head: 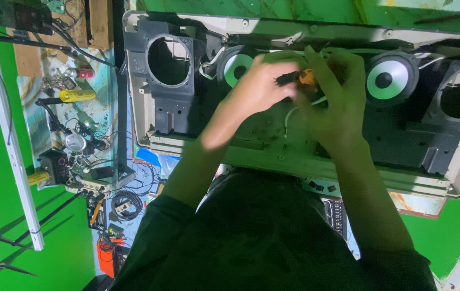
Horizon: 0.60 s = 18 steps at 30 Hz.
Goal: The person uses a screwdriver to unscrew components, including speakers and wires, from the inside of a large plastic electronic housing.
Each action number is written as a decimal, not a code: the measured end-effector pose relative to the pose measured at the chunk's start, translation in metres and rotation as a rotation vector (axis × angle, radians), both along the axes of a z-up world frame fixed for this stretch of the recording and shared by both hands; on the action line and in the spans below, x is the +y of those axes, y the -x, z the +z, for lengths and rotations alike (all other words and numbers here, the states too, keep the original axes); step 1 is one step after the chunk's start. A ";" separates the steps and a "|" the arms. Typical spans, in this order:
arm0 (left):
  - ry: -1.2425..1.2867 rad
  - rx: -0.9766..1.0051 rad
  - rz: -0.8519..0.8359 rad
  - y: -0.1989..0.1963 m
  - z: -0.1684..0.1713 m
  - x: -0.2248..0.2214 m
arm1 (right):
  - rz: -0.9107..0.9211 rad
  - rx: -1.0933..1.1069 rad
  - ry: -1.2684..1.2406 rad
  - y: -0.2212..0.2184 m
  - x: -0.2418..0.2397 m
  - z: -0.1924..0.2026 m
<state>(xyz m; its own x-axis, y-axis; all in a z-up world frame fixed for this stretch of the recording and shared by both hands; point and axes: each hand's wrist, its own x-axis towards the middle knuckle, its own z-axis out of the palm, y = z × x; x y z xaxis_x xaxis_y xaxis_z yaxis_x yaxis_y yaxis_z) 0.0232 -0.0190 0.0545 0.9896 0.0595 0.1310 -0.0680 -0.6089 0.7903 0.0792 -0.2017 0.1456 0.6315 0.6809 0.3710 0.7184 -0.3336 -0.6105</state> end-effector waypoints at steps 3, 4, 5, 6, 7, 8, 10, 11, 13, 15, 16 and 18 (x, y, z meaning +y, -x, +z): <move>0.013 0.024 -0.035 0.004 0.019 -0.002 | 0.001 0.062 -0.014 -0.004 -0.001 -0.002; 0.027 0.234 -0.038 0.006 0.026 -0.001 | 0.033 0.045 -0.038 -0.003 -0.003 -0.002; 0.040 0.444 -0.043 0.007 0.032 0.002 | 0.065 0.027 -0.062 -0.004 -0.006 0.000; 0.047 0.648 -0.055 0.005 0.035 0.005 | 0.092 0.003 -0.089 -0.006 -0.008 0.000; 0.027 0.409 -0.074 0.004 0.035 0.005 | 0.092 -0.010 -0.085 -0.007 -0.008 0.000; 0.010 0.175 -0.094 0.004 0.031 0.004 | 0.093 -0.017 -0.078 -0.008 -0.009 -0.001; -0.007 -0.037 -0.075 0.007 0.021 0.002 | 0.079 -0.027 -0.078 -0.006 -0.008 -0.006; -0.005 -0.016 -0.034 0.009 0.017 0.001 | 0.062 -0.030 -0.085 -0.004 -0.006 -0.010; 0.019 -0.042 0.002 0.007 0.008 0.000 | 0.025 0.017 -0.088 -0.003 -0.004 -0.015; 0.066 -0.121 0.002 0.006 -0.002 -0.002 | -0.009 0.132 -0.079 0.001 -0.002 -0.018; 0.045 -0.002 0.007 0.006 -0.007 -0.002 | 0.013 0.146 -0.108 0.001 -0.002 -0.018; 0.003 0.239 0.012 0.006 -0.021 -0.002 | 0.058 0.176 -0.165 0.004 0.000 -0.016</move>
